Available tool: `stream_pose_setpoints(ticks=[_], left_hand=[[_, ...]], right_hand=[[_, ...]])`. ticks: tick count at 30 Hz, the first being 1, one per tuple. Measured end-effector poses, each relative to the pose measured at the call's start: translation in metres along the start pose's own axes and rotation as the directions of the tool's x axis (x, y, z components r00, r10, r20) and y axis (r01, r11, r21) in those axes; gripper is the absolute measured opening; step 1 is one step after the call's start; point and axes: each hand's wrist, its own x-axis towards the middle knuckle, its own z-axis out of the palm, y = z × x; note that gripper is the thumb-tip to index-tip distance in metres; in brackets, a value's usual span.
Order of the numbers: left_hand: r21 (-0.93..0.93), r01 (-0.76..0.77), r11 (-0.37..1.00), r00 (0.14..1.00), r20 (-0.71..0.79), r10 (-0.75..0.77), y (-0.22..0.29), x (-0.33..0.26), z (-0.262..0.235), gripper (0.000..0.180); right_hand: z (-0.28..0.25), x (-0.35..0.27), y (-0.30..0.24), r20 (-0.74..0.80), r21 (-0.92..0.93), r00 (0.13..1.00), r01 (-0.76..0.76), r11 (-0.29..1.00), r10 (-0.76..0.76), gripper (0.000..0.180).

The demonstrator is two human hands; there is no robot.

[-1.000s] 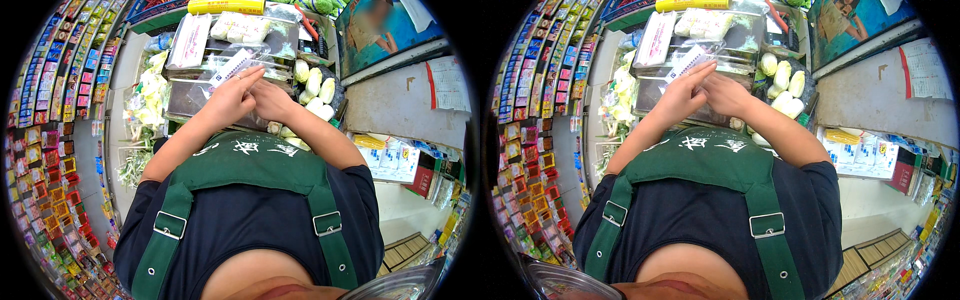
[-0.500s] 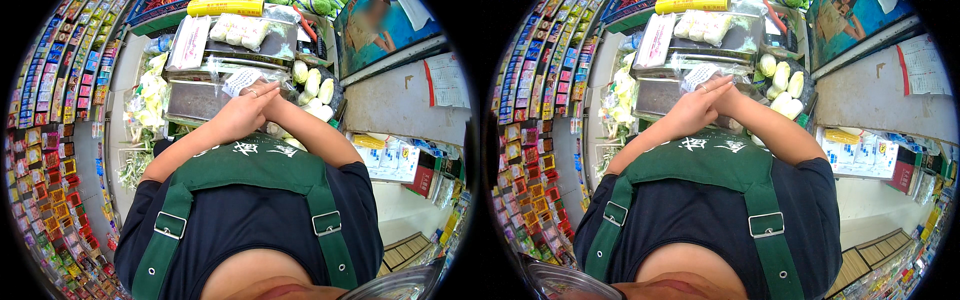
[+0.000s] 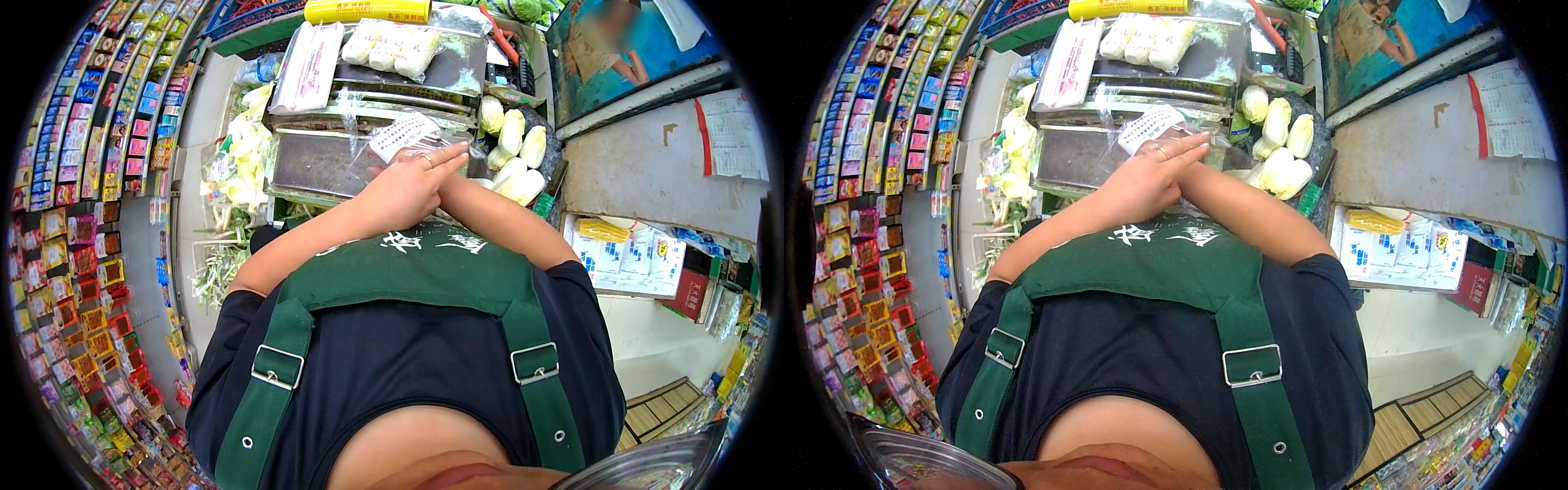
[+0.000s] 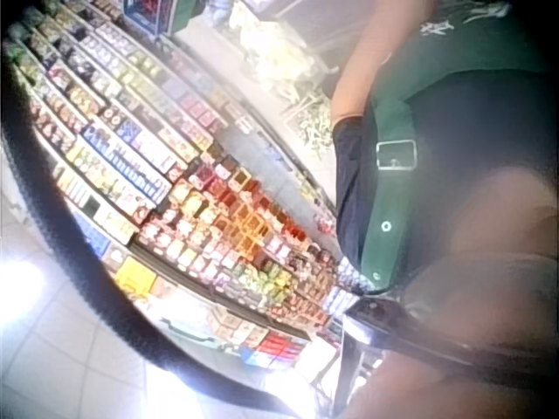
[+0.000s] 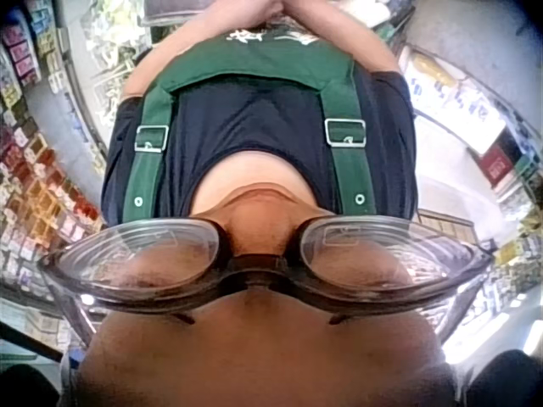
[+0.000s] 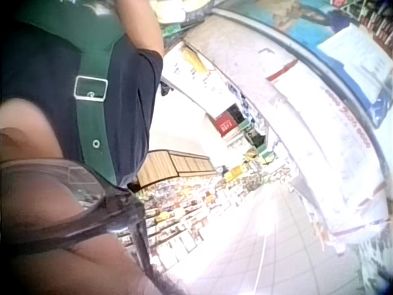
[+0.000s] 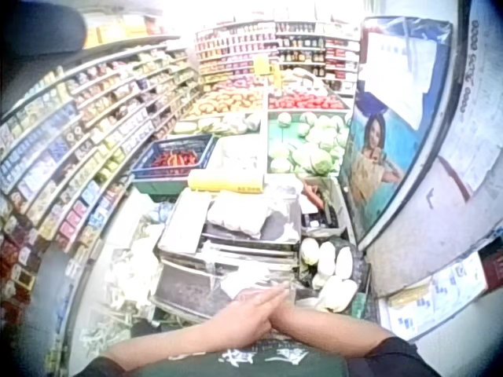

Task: The person places napa cabbage into clear plastic bags, seals them, and stacks the finished packages on a counter. The person repeats this process for several heads of cabbage, handling each one individually.

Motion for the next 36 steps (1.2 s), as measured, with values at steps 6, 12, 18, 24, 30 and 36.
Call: stream_pose_setpoints(ticks=[6, 12, 18, 24, 30, 36], left_hand=[[-0.016, 0.057, 0.998, 0.998, 0.014, -0.057, -0.003, -0.003, 0.006, 0.067], [0.133, 0.043, 0.99, 0.998, 0.033, -0.048, -0.011, -0.007, 0.012, 0.069], [0.071, 0.161, 0.984, 0.987, -0.005, -0.161, -0.017, -0.016, 0.004, 0.076], [0.041, 0.159, 0.986, 0.987, 0.015, -0.16, -0.007, -0.014, 0.008, 0.074], [0.013, 0.127, 0.992, 0.991, 0.029, -0.127, 0.009, -0.01, -0.004, 0.072], [-0.024, 0.187, 0.982, 0.982, -0.022, -0.188, 0.011, -0.01, -0.013, 0.071]], right_hand=[[0.008, 0.008, 0.001, 0.044, 0.006, 0.999, -0.028, 1.0, 0.027, 0.032], [-0.001, -0.006, -0.003, 0.133, -0.02, 0.991, -0.014, 1.0, 0.017, 0.032], [-0.03, -0.052, -0.007, 0.308, -0.216, 0.951, 0.043, 0.975, 0.026, 0.033], [-0.042, -0.064, 0.016, -0.293, -0.231, 0.951, -0.17, 0.958, 0.098, 0.04], [-0.03, -0.042, 0.05, -0.137, -0.491, 0.991, -0.064, 0.869, -0.005, 0.059], [-0.034, -0.036, 0.041, 0.017, -0.431, 0.999, -0.038, 0.902, 0.05, 0.05]])
